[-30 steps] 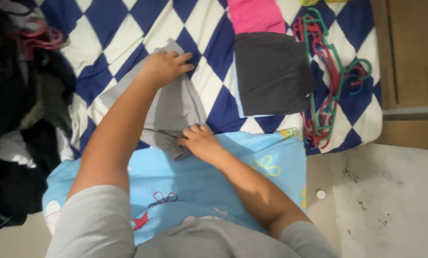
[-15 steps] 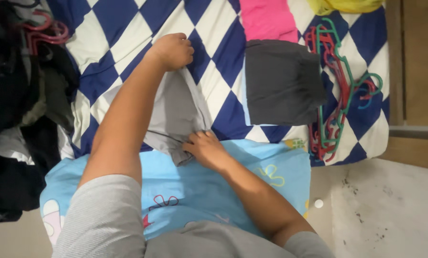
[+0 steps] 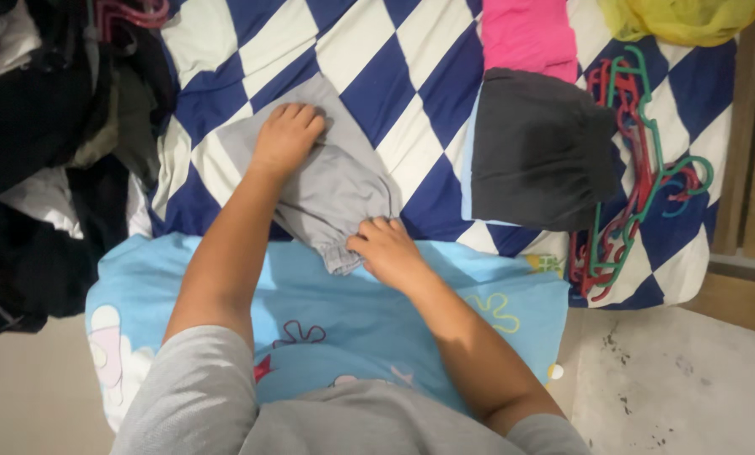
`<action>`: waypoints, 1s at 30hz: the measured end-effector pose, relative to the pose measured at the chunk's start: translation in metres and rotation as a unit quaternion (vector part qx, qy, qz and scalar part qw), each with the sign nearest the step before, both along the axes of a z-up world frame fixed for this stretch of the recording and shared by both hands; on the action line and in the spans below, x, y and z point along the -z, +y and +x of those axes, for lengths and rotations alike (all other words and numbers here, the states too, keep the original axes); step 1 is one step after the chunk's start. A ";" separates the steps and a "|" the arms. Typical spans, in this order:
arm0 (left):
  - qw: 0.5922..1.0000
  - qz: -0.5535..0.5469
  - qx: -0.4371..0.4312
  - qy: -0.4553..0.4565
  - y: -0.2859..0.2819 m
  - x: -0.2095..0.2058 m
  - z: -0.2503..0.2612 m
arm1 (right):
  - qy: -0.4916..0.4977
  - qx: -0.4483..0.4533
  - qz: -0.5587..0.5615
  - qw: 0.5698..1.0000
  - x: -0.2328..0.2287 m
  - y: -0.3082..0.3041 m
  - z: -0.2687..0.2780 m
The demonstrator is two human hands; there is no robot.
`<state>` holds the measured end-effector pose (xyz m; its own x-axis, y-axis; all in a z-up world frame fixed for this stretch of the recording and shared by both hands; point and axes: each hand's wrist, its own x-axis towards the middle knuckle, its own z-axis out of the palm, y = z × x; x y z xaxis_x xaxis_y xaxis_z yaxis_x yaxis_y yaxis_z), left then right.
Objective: The person sits on a bed and folds several garments by hand. They remove hangers from a light blue pair of shorts, a dark pair of shorts, and a gray pair of shorts, then fold each item and place them in a neat stack. A pair of gray pants is also removed from a hanger and folded.
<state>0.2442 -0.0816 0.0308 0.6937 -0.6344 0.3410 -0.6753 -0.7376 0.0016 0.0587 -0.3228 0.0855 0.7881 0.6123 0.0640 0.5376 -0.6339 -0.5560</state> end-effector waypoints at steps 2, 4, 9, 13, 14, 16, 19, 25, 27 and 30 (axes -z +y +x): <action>0.999 0.005 -0.036 0.026 0.005 0.003 -0.005 | 0.001 0.003 0.001 1.000 0.001 0.002 0.001; 0.995 0.016 -0.070 0.068 0.004 0.001 -0.012 | -0.008 0.005 -0.006 1.000 0.003 0.003 0.001; 0.976 0.009 -0.210 -0.059 -0.027 -0.006 -0.047 | -0.072 0.034 -0.023 0.997 0.009 0.004 -0.007; 0.998 -0.049 -0.033 0.037 -0.057 -0.004 -0.053 | -0.074 0.033 -0.020 0.997 0.009 0.008 -0.007; 0.998 -0.021 -0.039 0.042 -0.063 -0.001 -0.050 | -0.071 0.031 -0.021 0.997 0.008 0.006 -0.006; 0.997 0.016 -0.069 0.043 -0.065 0.007 -0.040 | -0.036 0.013 -0.027 0.999 0.005 0.003 -0.004; 0.992 0.049 -0.114 0.037 -0.051 0.019 -0.030 | -0.044 0.011 -0.035 0.998 -0.003 0.001 -0.003; 0.988 0.020 -0.126 0.086 -0.026 0.030 -0.027 | -0.037 0.014 -0.038 0.999 -0.011 -0.003 0.003; 0.983 0.023 -0.137 0.117 -0.025 0.029 -0.031 | -0.032 0.018 -0.038 0.999 -0.009 -0.004 0.001; 0.967 -0.004 -0.149 0.208 -0.029 0.019 -0.036 | -0.026 0.021 -0.033 0.999 -0.005 -0.004 0.000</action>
